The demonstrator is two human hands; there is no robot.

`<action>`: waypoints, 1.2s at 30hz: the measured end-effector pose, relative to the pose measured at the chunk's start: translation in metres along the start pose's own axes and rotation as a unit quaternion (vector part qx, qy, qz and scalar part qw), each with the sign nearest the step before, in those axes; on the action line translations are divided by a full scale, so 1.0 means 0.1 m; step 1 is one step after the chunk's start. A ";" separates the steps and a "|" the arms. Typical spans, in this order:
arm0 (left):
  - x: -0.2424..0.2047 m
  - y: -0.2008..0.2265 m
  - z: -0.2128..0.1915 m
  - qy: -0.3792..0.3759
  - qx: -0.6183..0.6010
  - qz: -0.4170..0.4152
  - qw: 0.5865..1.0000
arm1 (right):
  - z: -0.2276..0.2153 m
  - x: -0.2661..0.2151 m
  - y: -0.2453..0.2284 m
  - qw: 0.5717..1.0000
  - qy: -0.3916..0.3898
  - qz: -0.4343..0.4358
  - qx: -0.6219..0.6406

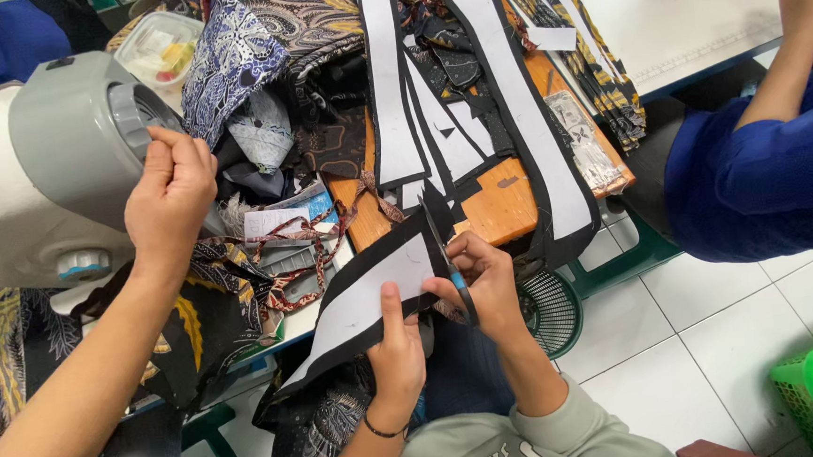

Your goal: The person uses scissors to trim a black fabric piece along a white paper template. They repeatedly adjust the fabric and template, cut along the marked edge, and place the trimmed piece on a stack of similar pieces on the table.

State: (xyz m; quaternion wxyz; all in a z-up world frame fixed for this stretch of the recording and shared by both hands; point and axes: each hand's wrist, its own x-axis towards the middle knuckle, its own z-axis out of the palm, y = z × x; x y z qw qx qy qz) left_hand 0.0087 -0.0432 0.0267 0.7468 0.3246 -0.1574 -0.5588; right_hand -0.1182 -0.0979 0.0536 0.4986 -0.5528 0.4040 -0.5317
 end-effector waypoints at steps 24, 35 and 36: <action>0.45 0.31 0.20 -0.026 -0.072 -0.087 0.993 | -0.25 0.03 -0.03 0.999 0.016 -0.009 0.042; 0.25 0.36 0.22 -0.017 -0.092 -0.075 0.993 | -0.10 -0.43 -0.04 0.995 -0.094 0.033 -0.012; 0.23 0.36 0.22 -0.016 -0.099 -0.084 0.991 | -0.09 -0.44 -0.04 0.995 -0.094 0.040 -0.019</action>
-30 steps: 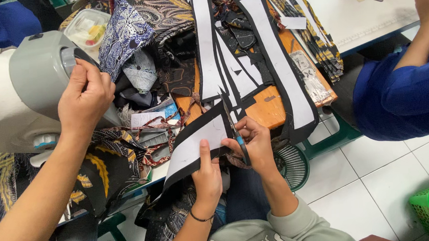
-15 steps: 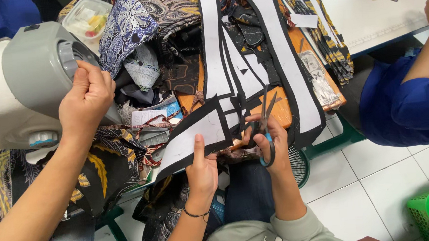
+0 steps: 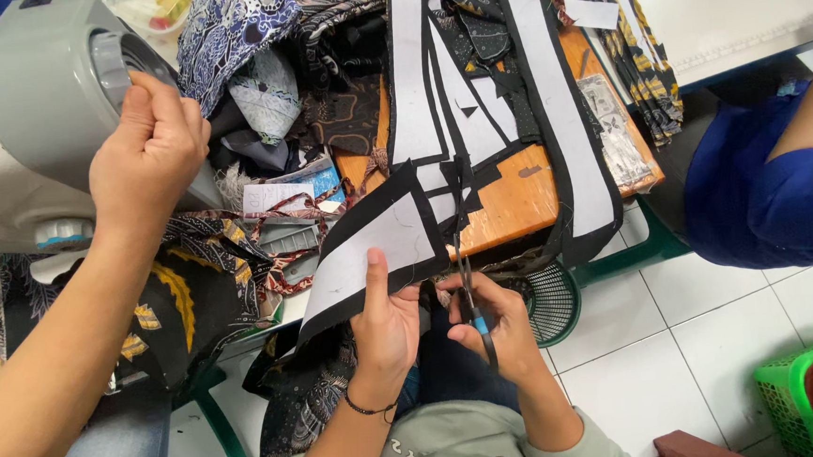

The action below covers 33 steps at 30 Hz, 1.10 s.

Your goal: The person uses scissors to trim a black fabric piece along a white paper template. They repeatedly adjust the fabric and template, cut along the marked edge, and place the trimmed piece on a stack of similar pieces on the table.

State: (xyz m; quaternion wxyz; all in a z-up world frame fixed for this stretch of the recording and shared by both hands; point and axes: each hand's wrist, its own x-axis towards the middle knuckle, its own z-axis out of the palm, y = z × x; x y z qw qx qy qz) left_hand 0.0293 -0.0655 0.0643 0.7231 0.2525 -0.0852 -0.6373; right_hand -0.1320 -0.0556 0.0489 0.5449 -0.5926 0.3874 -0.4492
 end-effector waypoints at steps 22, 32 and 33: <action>-0.23 -0.29 -0.10 -0.048 0.071 0.020 0.996 | -0.02 0.11 -0.05 0.998 0.023 -0.053 0.020; -0.22 -0.38 -0.17 -0.038 0.073 0.034 0.996 | -0.03 0.10 -0.01 0.997 0.038 -0.073 0.008; -0.22 -0.38 -0.18 -0.044 0.074 0.037 0.996 | -0.02 0.10 0.00 0.996 0.038 -0.079 0.007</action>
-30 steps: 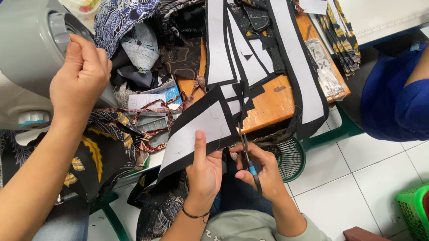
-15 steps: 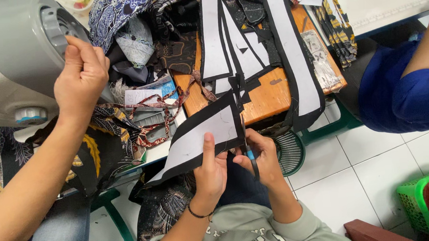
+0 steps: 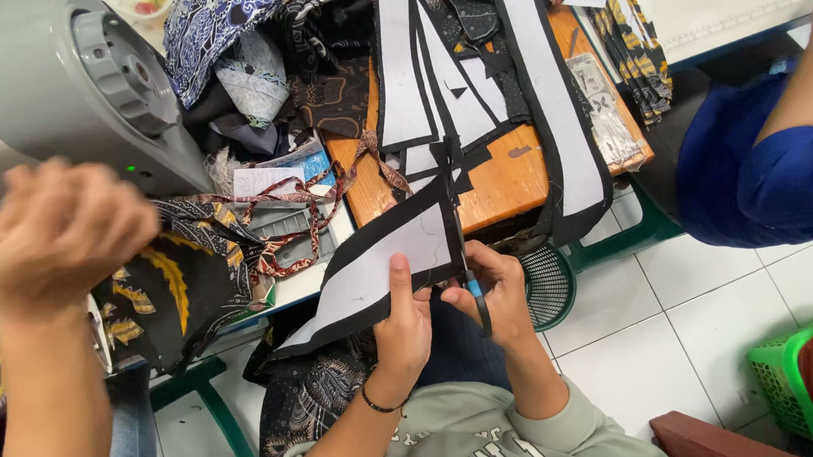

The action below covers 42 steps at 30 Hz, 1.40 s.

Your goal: The person uses scissors to trim a black fabric piece along a white paper template. They repeatedly adjust the fabric and template, cut along the marked edge, and place the trimmed piece on a stack of similar pieces on the table.

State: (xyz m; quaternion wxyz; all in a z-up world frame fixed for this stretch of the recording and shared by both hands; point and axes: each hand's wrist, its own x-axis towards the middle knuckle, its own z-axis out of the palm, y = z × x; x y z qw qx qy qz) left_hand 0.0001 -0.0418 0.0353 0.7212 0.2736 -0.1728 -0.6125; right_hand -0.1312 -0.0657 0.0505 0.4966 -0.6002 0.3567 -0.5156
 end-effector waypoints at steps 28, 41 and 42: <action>-0.04 -0.03 -0.16 0.052 0.009 -0.006 0.999 | 0.10 -0.05 0.10 0.999 0.031 0.017 0.006; -0.03 -0.05 -0.19 0.072 -0.028 -0.028 0.997 | 0.14 -0.05 0.12 0.997 0.048 0.054 -0.003; -0.03 -0.05 -0.19 0.070 -0.037 -0.028 0.997 | 0.14 -0.05 0.12 0.997 0.049 0.059 -0.006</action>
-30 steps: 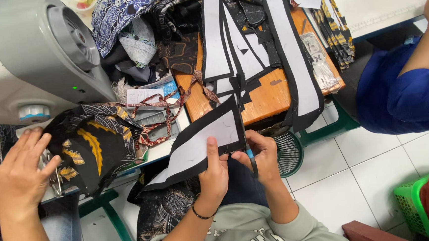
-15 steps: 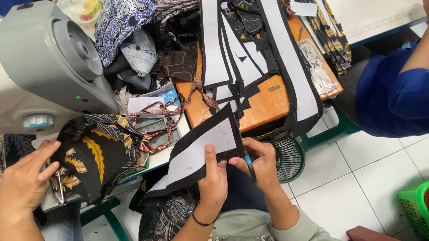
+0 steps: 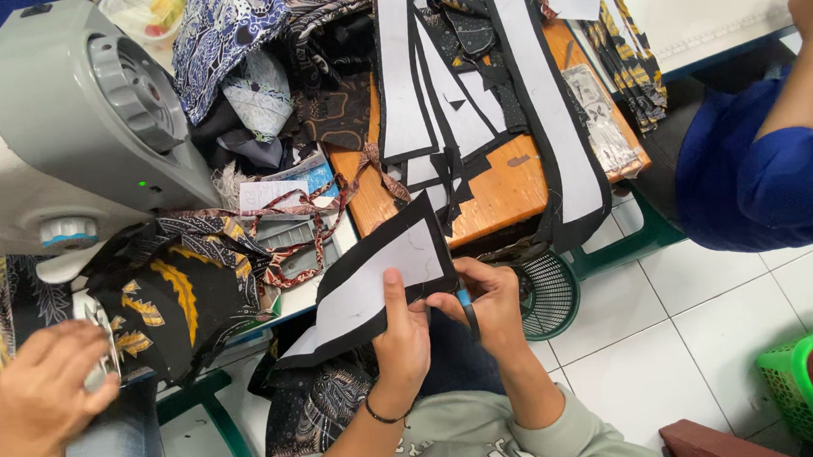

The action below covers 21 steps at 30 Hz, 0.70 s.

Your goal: The person uses scissors to trim a black fabric piece along a white paper template. They repeatedly adjust the fabric and template, cut along the marked edge, and place the trimmed piece on a stack of similar pieces on the table.

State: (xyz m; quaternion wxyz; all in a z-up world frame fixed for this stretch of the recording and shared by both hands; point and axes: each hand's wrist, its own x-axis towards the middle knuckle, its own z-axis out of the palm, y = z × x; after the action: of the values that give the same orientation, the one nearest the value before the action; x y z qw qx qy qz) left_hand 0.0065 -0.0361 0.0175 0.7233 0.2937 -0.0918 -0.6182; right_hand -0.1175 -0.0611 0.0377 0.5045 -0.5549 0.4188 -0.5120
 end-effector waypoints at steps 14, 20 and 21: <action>0.02 0.03 0.09 -0.014 0.012 0.023 1.000 | 0.04 0.03 -0.02 0.999 0.006 0.038 0.032; 0.04 0.04 0.11 -0.012 0.036 0.034 0.999 | -0.02 0.07 0.00 0.998 -0.020 0.029 0.047; 0.04 0.04 0.10 0.002 0.035 0.035 0.999 | -0.05 0.06 0.01 0.998 -0.041 -0.004 0.042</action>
State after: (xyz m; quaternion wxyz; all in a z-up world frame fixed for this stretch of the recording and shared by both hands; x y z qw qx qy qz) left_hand 0.0057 -0.0425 0.0269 0.7341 0.3165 -0.1227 -0.5881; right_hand -0.1213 -0.0676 0.0378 0.5424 -0.5552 0.3736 -0.5080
